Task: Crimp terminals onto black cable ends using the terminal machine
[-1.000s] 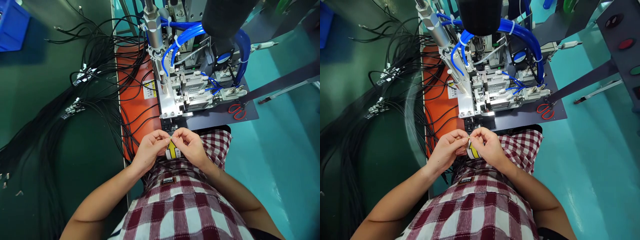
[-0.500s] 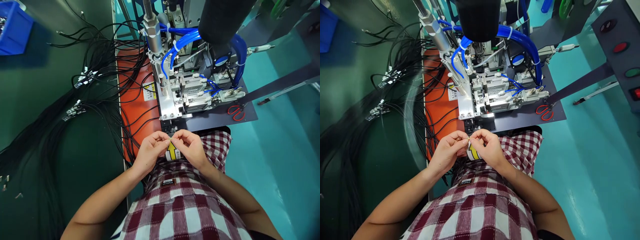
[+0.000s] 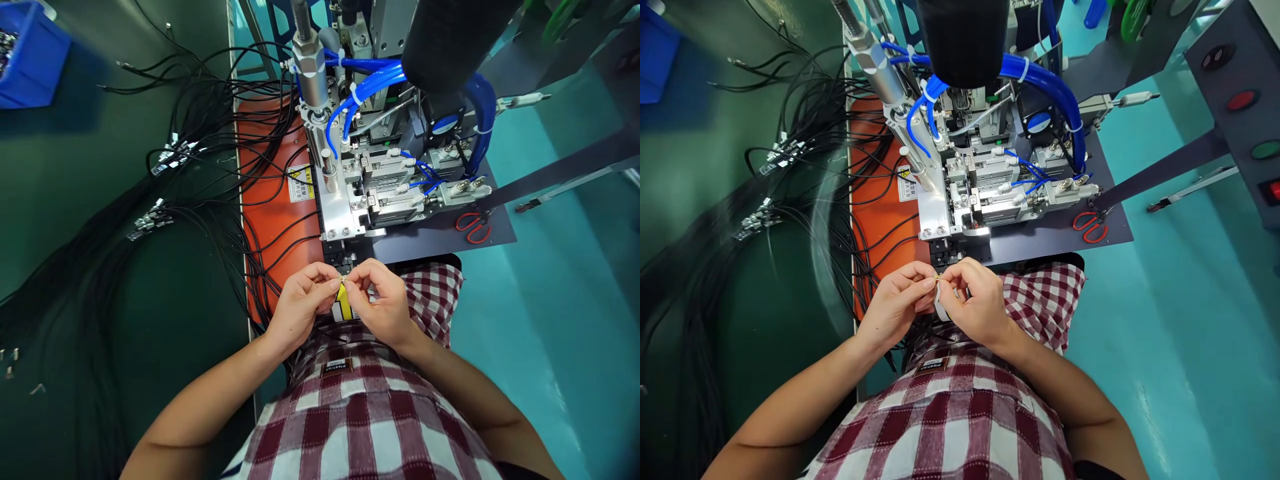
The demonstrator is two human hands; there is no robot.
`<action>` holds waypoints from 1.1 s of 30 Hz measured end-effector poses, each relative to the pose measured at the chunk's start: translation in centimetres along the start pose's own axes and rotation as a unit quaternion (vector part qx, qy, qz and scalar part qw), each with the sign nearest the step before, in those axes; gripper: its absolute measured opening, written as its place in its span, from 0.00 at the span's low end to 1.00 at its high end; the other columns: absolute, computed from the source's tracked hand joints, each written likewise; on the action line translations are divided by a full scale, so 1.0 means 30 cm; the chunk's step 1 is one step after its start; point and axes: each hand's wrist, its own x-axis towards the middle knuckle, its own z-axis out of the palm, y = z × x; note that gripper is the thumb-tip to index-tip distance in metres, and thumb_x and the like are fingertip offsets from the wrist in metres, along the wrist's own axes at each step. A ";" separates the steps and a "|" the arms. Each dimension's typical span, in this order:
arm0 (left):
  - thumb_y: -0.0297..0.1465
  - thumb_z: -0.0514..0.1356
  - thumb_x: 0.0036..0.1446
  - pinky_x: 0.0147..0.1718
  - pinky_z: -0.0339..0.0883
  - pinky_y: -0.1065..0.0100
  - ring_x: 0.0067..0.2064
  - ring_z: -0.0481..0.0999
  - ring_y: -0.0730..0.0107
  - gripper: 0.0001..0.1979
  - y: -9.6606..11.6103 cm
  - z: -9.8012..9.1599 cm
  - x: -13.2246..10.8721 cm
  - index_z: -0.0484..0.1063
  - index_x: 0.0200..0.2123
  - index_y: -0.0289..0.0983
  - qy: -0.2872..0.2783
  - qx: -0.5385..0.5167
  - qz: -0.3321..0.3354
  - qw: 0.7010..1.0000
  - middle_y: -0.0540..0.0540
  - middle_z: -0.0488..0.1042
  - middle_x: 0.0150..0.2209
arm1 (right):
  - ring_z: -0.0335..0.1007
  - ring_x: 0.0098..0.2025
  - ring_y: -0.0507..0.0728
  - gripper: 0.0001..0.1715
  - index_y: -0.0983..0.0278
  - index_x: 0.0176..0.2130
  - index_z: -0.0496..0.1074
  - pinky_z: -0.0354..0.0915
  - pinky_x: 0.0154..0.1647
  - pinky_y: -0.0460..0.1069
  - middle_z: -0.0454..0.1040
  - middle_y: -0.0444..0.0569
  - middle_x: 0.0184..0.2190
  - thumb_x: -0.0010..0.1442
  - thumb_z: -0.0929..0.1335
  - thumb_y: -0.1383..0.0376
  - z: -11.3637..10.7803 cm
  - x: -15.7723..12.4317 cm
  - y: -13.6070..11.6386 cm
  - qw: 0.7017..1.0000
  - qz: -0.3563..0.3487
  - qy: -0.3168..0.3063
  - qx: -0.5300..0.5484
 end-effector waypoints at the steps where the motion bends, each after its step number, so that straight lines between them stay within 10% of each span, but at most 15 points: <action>1: 0.34 0.66 0.53 0.21 0.46 0.74 0.19 0.52 0.82 0.10 0.000 0.000 0.001 0.69 0.32 0.36 0.003 0.004 -0.003 1.000 0.59 0.56 0.15 | 0.60 0.27 0.50 0.05 0.63 0.30 0.68 0.59 0.29 0.46 0.66 0.42 0.26 0.58 0.67 0.69 -0.003 0.002 0.004 1.000 0.020 -0.014 0.016; 6: 0.34 0.66 0.52 0.20 0.44 0.73 0.18 0.50 0.83 0.10 -0.004 -0.001 0.010 0.69 0.30 0.35 0.006 0.010 -0.023 1.000 0.58 0.57 0.15 | 0.59 0.25 0.48 0.06 0.64 0.31 0.69 0.58 0.26 0.45 0.66 0.41 0.24 0.60 0.67 0.65 -0.027 0.019 0.011 0.988 0.117 -0.061 0.075; 33: 0.35 0.67 0.52 0.19 0.43 0.74 0.18 0.50 0.83 0.12 -0.008 0.008 0.005 0.68 0.31 0.35 0.012 0.013 -0.003 1.000 0.60 0.56 0.15 | 0.59 0.25 0.50 0.04 0.64 0.29 0.71 0.57 0.26 0.46 0.68 0.43 0.24 0.56 0.67 0.68 -0.025 0.043 -0.013 0.995 0.083 -0.056 0.005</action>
